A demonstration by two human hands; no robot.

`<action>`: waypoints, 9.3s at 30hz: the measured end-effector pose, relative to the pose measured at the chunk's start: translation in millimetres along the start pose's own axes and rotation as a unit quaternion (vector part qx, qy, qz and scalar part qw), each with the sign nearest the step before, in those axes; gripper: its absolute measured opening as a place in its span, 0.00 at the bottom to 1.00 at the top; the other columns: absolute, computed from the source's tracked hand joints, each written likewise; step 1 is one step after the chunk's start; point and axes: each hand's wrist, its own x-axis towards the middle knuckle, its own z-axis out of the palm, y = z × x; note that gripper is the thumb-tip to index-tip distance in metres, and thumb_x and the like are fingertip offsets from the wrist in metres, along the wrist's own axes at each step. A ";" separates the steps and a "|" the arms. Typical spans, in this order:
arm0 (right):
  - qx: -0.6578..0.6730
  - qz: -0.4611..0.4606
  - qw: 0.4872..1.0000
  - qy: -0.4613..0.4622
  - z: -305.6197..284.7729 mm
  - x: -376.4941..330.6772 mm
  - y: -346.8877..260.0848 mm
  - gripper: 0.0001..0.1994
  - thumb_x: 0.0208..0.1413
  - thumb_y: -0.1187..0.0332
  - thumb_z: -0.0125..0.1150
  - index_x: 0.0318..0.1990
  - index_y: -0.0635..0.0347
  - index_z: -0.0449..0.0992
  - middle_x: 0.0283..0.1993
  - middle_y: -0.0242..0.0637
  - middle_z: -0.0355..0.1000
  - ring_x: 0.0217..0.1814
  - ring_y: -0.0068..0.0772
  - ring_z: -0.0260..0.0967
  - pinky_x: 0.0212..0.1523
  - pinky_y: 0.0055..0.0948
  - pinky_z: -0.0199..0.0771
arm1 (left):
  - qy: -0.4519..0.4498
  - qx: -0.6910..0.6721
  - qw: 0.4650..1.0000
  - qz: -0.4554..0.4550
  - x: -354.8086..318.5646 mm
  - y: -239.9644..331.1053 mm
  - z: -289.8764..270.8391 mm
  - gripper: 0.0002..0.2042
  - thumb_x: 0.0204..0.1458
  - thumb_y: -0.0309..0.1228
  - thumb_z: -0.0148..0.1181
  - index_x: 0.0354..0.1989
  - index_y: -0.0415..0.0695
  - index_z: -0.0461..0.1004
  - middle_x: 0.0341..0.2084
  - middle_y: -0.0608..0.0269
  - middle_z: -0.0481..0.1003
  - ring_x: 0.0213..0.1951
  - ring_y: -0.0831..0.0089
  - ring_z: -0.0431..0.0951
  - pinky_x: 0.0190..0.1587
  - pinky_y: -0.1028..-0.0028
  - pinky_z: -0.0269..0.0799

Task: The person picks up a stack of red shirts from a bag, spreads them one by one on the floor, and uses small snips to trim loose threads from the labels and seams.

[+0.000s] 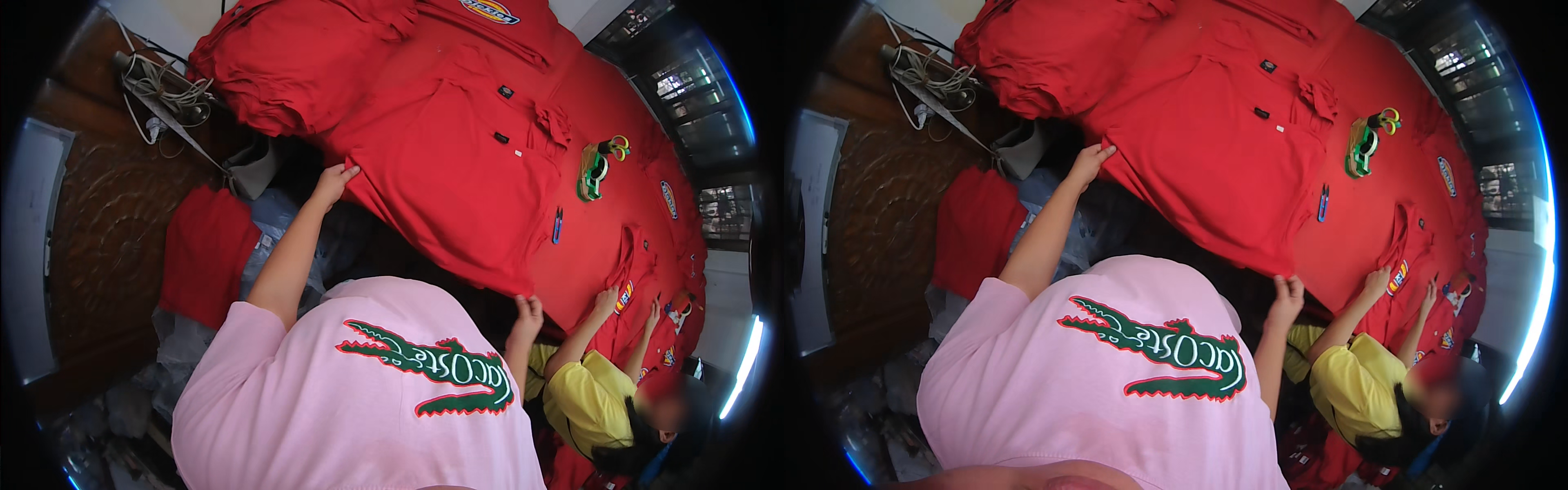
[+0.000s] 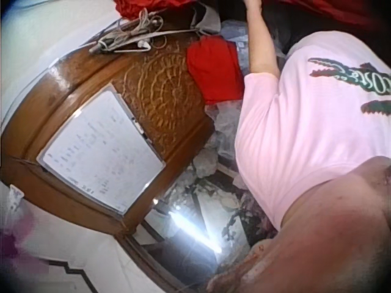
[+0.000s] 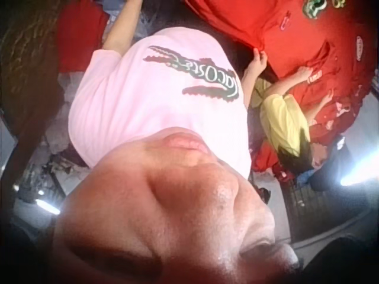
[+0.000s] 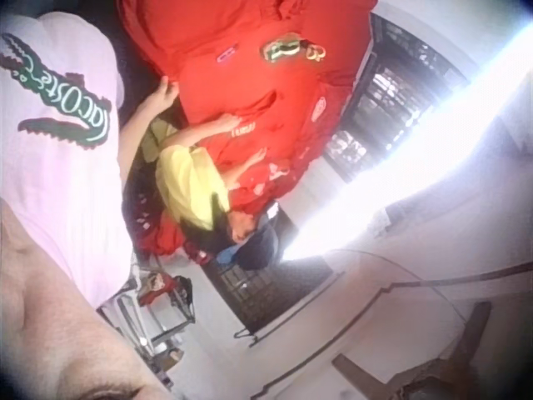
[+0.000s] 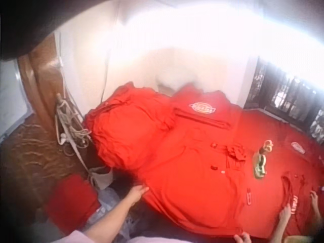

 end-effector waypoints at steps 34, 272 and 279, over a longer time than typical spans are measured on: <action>-0.169 -0.637 0.730 -0.182 236.1 21.1 -424.3 0.13 0.67 0.70 0.53 0.52 0.64 0.80 0.53 0.42 0.77 0.54 0.35 0.75 0.56 0.33 0.75 | 0.265 0.044 0.877 0.399 -454.8 276.7 -324.4 0.10 0.61 0.32 0.63 0.48 0.43 0.81 0.47 0.64 0.78 0.49 0.75 0.75 0.54 0.72 0.70; -0.163 -0.008 0.983 -0.081 166.9 143.1 -51.0 0.16 0.61 0.78 0.61 0.56 0.67 0.74 0.48 0.40 0.77 0.52 0.26 0.75 0.54 0.24 0.73 | 0.003 0.472 0.830 0.296 100.3 95.8 92.0 0.10 0.52 0.32 0.68 0.41 0.46 0.79 0.34 0.60 0.77 0.40 0.57 0.79 0.46 0.58 0.72; -0.137 -0.073 0.981 -0.116 213.2 130.4 -132.9 0.19 0.62 0.70 0.65 0.59 0.63 0.74 0.45 0.37 0.76 0.44 0.24 0.72 0.50 0.24 0.73 | -0.187 0.116 0.975 0.006 78.0 145.0 107.1 0.09 0.57 0.28 0.69 0.42 0.38 0.81 0.37 0.67 0.81 0.40 0.81 0.79 0.47 0.79 0.73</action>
